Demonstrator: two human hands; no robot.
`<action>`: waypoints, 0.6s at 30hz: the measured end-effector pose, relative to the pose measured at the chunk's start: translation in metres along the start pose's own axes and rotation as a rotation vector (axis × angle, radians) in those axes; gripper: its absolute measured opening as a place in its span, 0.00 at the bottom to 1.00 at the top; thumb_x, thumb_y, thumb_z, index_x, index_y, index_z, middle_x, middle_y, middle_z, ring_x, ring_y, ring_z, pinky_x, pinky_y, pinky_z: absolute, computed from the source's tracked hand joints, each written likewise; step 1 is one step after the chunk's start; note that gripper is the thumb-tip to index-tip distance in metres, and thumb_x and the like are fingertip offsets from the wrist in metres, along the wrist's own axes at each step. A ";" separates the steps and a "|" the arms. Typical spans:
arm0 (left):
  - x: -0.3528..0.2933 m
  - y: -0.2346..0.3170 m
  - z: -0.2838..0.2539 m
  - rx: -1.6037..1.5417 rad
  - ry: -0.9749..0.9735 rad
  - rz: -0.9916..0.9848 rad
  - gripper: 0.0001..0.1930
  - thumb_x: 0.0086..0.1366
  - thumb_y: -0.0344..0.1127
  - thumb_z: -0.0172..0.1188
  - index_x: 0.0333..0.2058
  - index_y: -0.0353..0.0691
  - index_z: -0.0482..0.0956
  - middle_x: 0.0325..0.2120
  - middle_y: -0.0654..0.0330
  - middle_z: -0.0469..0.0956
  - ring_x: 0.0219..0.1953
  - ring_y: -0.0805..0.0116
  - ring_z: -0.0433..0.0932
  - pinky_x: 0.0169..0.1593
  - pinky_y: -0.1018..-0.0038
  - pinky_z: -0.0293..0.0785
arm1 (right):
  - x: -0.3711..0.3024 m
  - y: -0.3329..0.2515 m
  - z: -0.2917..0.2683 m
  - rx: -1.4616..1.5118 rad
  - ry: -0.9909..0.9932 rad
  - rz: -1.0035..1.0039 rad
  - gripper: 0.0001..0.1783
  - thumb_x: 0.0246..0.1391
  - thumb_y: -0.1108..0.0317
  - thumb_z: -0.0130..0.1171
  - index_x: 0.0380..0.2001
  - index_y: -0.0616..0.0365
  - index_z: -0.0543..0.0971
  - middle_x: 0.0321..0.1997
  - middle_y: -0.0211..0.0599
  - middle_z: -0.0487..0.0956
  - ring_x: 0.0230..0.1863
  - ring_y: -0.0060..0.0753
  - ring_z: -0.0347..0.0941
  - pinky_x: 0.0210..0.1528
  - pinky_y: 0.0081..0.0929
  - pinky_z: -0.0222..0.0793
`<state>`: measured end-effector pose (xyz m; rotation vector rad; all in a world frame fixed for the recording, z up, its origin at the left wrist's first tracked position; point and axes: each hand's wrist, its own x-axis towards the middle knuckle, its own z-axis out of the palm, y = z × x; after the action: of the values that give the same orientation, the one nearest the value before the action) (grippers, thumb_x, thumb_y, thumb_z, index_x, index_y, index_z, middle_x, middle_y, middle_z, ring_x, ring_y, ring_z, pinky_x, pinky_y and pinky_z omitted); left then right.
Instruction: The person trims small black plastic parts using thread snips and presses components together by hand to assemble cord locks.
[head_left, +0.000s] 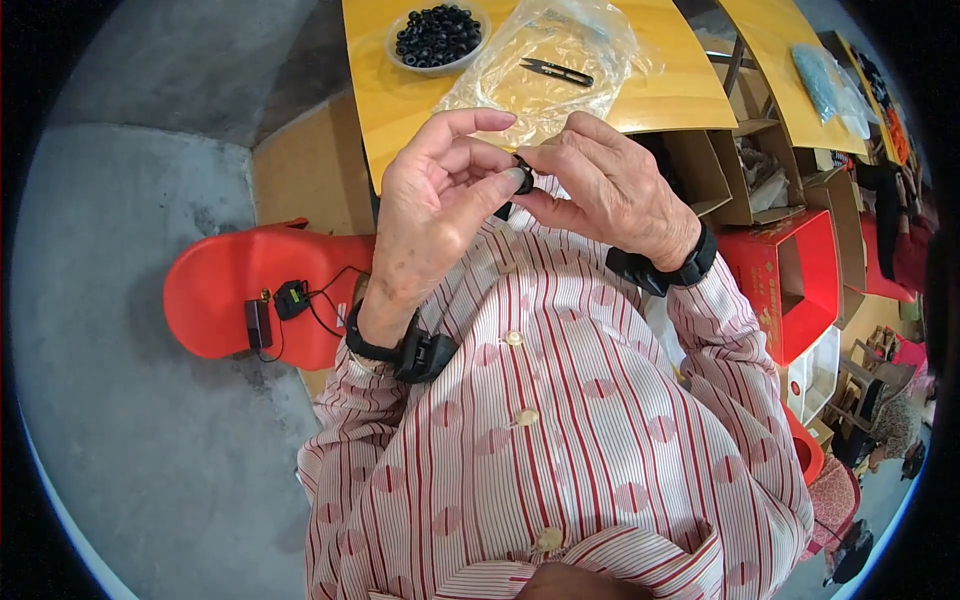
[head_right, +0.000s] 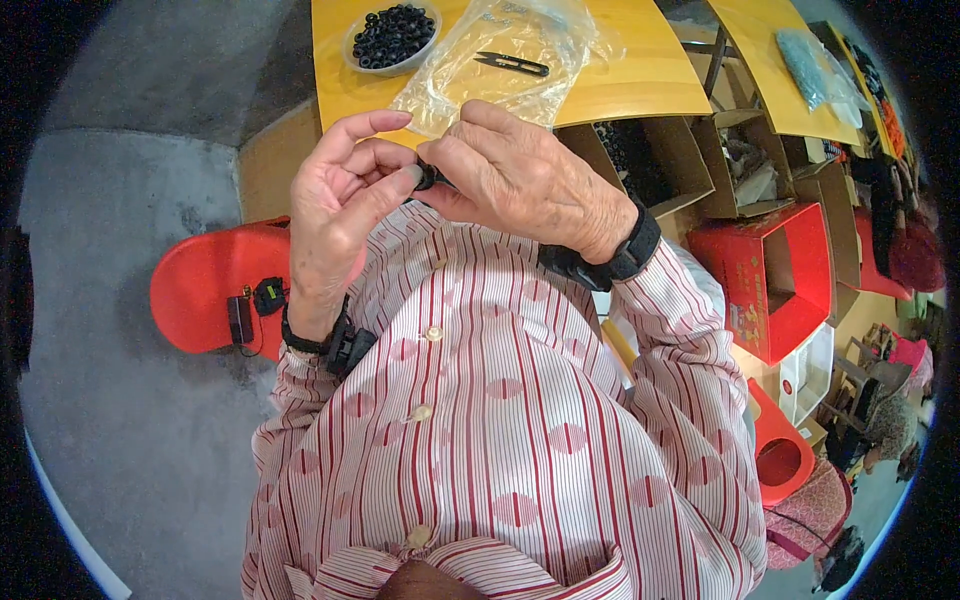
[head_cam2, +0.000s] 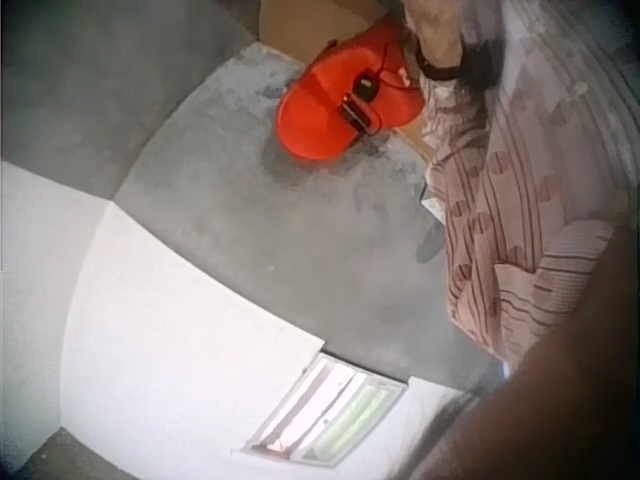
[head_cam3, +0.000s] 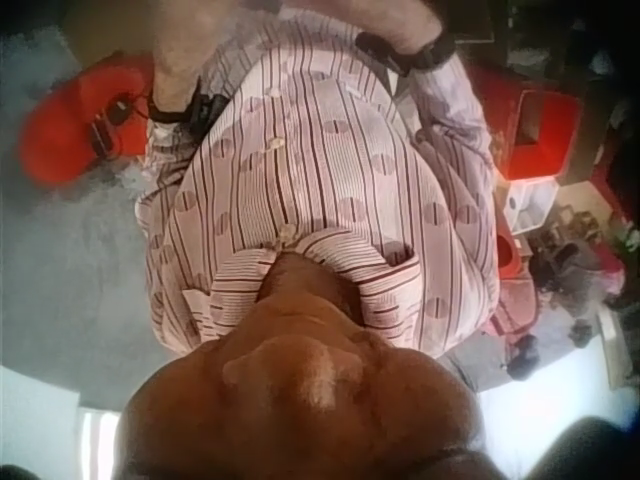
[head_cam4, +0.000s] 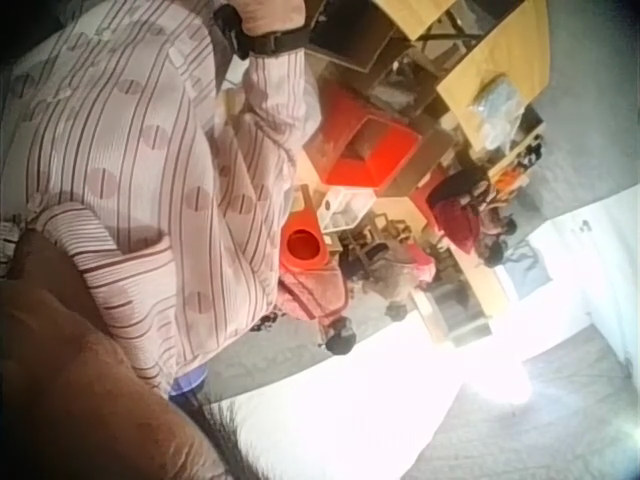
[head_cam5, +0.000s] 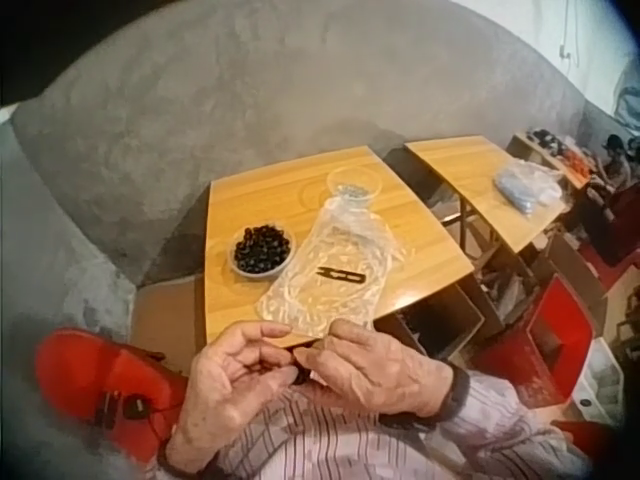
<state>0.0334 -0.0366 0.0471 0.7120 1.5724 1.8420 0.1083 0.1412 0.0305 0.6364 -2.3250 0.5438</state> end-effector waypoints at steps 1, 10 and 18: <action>0.000 0.000 0.000 0.010 -0.002 0.003 0.20 0.58 0.20 0.55 0.50 0.33 0.67 0.31 0.59 0.77 0.35 0.78 0.74 0.40 0.84 0.70 | -0.001 0.001 0.001 0.001 0.001 0.001 0.22 0.33 0.72 0.71 0.35 0.64 0.74 0.28 0.35 0.75 0.29 0.38 0.72 0.31 0.29 0.71; 0.000 -0.002 0.004 -0.132 0.016 -0.032 0.17 0.58 0.21 0.56 0.47 0.33 0.67 0.32 0.59 0.75 0.36 0.78 0.74 0.40 0.83 0.70 | -0.002 0.003 0.004 -0.002 0.025 -0.024 0.18 0.35 0.69 0.67 0.31 0.61 0.72 0.23 0.35 0.68 0.28 0.37 0.68 0.32 0.30 0.69; 0.000 -0.005 0.002 -0.132 0.036 -0.024 0.16 0.58 0.21 0.56 0.46 0.33 0.67 0.32 0.59 0.75 0.35 0.78 0.74 0.40 0.84 0.70 | -0.004 0.001 0.001 -0.031 -0.067 0.026 0.23 0.34 0.71 0.69 0.37 0.64 0.75 0.35 0.38 0.76 0.36 0.43 0.75 0.38 0.32 0.73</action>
<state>0.0356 -0.0345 0.0428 0.6008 1.4600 1.9308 0.1102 0.1421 0.0265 0.6188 -2.4029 0.5043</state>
